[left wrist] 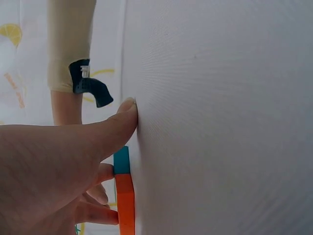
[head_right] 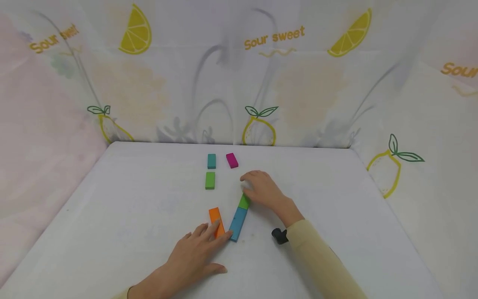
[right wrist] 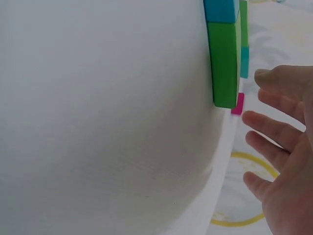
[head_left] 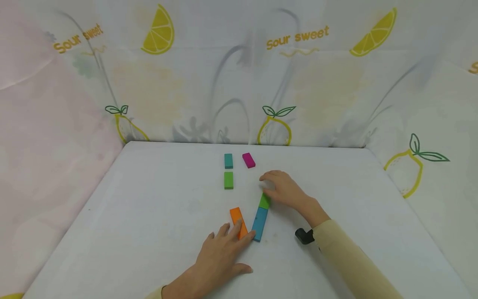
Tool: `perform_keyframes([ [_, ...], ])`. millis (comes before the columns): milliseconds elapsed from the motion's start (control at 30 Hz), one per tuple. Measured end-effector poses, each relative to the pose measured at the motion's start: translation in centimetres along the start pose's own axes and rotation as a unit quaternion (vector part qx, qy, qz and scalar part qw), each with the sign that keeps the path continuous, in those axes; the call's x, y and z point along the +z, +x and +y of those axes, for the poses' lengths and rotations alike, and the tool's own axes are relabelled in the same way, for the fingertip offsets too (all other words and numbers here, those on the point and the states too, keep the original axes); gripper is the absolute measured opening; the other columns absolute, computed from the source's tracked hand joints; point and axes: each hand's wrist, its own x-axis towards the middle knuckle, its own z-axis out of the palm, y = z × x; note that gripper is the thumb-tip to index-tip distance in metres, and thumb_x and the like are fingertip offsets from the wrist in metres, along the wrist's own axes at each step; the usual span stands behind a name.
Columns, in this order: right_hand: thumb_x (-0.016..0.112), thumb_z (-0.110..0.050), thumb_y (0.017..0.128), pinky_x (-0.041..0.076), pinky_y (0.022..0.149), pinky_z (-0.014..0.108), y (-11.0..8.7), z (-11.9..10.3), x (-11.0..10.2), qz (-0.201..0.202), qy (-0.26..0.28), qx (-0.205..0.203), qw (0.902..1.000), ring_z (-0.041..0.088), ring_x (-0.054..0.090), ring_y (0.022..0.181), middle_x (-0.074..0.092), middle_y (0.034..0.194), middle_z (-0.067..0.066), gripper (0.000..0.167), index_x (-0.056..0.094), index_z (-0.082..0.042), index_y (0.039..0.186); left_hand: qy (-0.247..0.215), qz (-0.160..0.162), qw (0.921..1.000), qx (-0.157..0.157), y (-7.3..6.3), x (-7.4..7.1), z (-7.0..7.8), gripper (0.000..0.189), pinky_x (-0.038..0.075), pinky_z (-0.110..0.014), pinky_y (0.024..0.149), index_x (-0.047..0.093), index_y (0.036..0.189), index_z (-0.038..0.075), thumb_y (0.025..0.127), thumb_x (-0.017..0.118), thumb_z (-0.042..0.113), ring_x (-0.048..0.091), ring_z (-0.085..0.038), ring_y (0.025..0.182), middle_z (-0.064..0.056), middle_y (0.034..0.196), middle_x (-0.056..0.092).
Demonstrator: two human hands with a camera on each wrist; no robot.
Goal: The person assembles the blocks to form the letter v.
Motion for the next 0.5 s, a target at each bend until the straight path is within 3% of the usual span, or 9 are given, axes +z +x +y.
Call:
perform_keyframes([
  [500,0.064,-0.018,0.092,0.039,0.114,0.050,2.2,1.1,0.1,-0.020,0.005,0.017,0.9996,0.030,0.051,0.132,0.061,0.137,0.009,0.034,0.065,-0.010,0.125,0.000,-0.001,1.0000,0.000,0.0,0.0,0.0,0.079,0.055,-0.056,0.088,0.043,0.148,0.041,0.078,0.063,0.073,0.049,-0.035,0.131,-0.006,0.154,0.045],
])
